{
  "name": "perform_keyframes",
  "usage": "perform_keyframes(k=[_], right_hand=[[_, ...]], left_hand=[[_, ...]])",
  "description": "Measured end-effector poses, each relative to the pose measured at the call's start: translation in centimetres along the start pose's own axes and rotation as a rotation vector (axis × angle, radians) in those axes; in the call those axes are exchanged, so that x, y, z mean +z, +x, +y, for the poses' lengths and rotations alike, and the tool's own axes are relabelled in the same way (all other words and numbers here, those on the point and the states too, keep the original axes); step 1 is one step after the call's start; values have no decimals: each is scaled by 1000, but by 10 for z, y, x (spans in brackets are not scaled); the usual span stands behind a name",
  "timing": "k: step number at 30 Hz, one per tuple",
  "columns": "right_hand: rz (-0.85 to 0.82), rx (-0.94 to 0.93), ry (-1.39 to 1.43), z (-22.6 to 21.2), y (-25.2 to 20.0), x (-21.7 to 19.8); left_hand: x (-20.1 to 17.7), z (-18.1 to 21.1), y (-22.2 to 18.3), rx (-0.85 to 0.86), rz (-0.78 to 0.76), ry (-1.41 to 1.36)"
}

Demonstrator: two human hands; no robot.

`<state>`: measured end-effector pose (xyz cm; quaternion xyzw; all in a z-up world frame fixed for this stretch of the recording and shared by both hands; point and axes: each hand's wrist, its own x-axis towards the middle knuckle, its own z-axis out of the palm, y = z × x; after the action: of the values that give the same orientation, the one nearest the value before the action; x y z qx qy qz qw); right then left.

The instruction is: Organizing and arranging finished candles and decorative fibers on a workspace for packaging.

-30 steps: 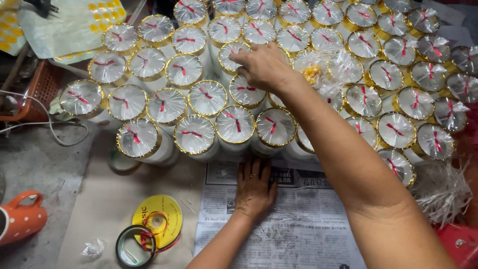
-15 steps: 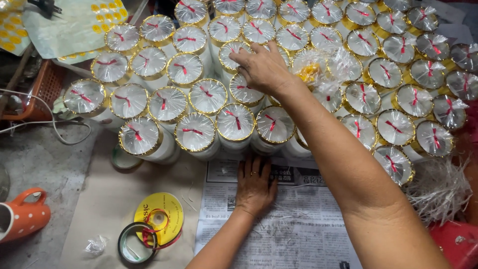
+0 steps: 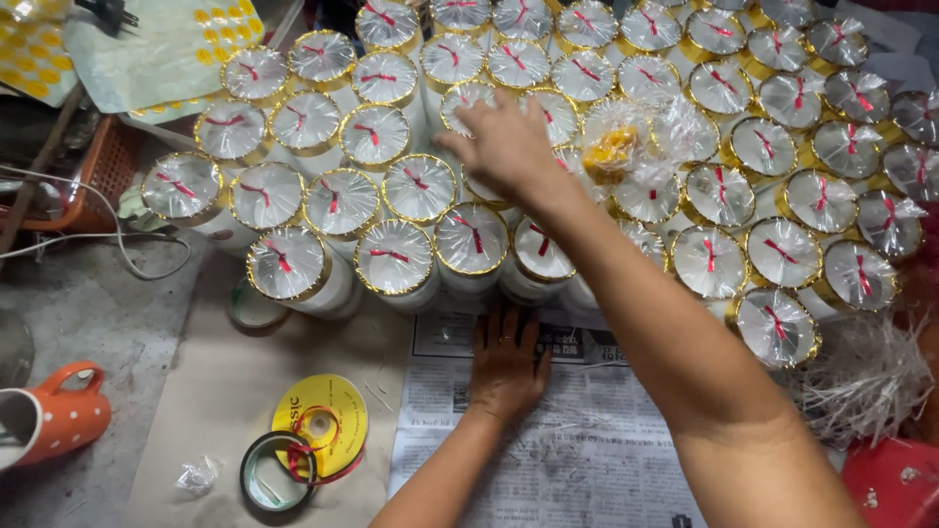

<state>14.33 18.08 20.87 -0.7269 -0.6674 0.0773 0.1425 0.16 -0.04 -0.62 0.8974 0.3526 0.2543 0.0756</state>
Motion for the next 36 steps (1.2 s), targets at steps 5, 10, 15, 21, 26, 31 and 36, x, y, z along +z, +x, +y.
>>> perform_keyframes(k=[5,10,15,21,26,31,36], right_hand=[[187,-460,-68,-29,-45,15],[323,-583,-35,-55,-74,27],[342,-871,-29,-67,-93,60],[395,-891,73,-124,-86,65],[164,-865,42,-142,-73,81],[331,-761,163,-112,-30,63],[224,-658,360,-90,-2,45]], left_hand=[[-38,12,13,3,69,-14],[-45,15,17,25,76,-24],[-61,23,25,-44,-48,-35],[-51,18,21,-30,-55,-14],[-40,10,15,-10,-58,2],[-33,9,11,11,-66,0],[-40,9,14,-35,-82,-81]])
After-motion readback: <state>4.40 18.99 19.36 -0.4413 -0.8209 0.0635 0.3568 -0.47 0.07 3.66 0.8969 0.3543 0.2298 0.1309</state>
